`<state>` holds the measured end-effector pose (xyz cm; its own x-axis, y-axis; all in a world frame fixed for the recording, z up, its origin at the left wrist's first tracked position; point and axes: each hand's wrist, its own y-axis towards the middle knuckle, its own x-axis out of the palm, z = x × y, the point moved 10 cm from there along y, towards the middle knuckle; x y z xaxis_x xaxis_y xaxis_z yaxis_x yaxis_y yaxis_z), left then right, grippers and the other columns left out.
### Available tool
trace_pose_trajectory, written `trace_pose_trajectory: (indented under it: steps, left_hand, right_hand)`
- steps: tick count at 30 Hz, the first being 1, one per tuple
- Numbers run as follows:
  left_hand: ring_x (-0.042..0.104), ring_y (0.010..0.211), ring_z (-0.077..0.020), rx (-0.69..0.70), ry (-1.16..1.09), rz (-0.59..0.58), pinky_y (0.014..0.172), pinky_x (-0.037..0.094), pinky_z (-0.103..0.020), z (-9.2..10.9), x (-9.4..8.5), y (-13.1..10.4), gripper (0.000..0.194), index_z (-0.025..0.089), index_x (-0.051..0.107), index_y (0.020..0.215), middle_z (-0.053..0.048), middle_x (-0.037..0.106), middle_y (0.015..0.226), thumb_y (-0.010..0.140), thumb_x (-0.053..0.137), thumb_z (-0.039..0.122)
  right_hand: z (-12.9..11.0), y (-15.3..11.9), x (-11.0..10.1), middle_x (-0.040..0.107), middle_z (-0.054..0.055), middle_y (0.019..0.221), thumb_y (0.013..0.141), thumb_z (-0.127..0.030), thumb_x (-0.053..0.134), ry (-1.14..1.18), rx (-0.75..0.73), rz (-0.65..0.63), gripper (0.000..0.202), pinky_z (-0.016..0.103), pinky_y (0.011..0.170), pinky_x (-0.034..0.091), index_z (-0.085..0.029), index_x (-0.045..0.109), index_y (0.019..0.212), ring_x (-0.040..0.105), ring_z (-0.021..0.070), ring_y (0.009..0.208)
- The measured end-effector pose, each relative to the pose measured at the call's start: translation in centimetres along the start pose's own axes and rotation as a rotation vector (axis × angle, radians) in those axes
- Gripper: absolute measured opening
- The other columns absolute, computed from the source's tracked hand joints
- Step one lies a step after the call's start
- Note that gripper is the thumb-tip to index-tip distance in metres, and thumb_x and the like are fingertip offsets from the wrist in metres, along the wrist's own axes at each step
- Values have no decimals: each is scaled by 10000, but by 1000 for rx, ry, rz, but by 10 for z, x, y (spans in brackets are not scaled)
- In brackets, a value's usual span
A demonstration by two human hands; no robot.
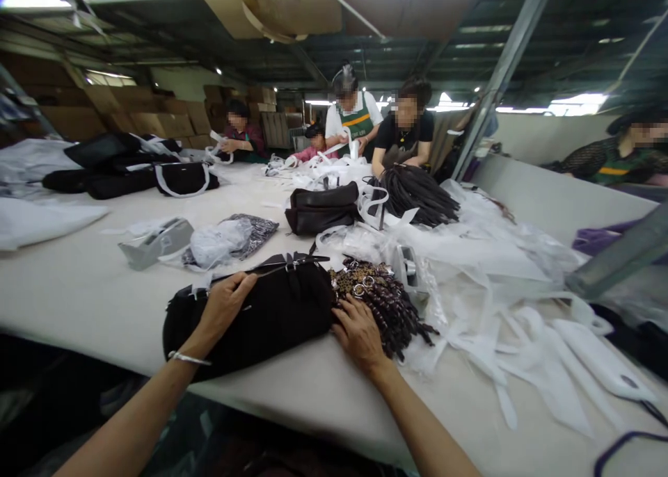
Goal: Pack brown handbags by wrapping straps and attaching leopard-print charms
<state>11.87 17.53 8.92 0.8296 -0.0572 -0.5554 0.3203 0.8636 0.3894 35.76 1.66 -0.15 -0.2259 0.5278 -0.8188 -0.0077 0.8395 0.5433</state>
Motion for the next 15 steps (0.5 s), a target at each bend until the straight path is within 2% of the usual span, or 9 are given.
trace_pose_trajectory:
  steps: [2,5,7,9,11,13,15]
  left_hand:
    - [485,643,-138,-4,2,-39,637,394,-245,-3,-3,-3,384,191,536,694,38,506,642,938,427,467]
    - [606,938,-193,39,-16,-58,888,456,-308,4,-15,-12,324,182,642,995,-36,674,971,962,410,407]
    - [589,1104,-214,85,-10,-32,1023,421,-369,12,-23,-18,312,194,618,1146,-65,663,1148,963,429,362]
    - [574,1163,-219,126,16,-14,1070,408,-404,17,-27,-24,305,202,602,1189,-73,645,1202,966,431,321]
    - [546,1216,-221,159,58,8,1104,391,-427,21,-28,-30,301,210,591,1217,-79,615,1259,966,441,284]
    - [499,1277,-225,187,95,59,1137,361,-443,27,-31,-38,315,220,574,1254,-82,568,1331,961,463,253]
    - [474,1303,-226,202,81,109,1153,344,-448,37,-32,-47,315,234,573,1258,-79,542,1361,958,478,237]
  right_hand:
    - [2,-2,-5,658,107,1236,921,-267,594,73,-2,52,277,475,1067,386,-195,661,1180,513,283,1275]
    - [13,0,-15,704,85,1087,957,-266,520,206,98,137,200,452,967,446,-206,694,1036,619,252,1086]
    - [24,4,-20,709,74,1018,957,-289,509,316,226,157,190,440,910,470,-210,680,981,647,240,978]
    - [36,10,-27,700,71,1002,919,-340,565,449,391,164,178,442,905,479,-209,647,1007,649,243,946]
    - [45,15,-34,683,71,1001,850,-384,645,621,559,171,277,438,902,491,-204,617,1059,640,246,941]
    - [45,20,-39,668,63,996,793,-400,698,840,688,155,398,413,874,508,-200,603,1124,631,232,919]
    - [36,24,-40,665,47,967,755,-384,733,1079,782,104,464,362,813,515,-200,607,1162,623,195,844]
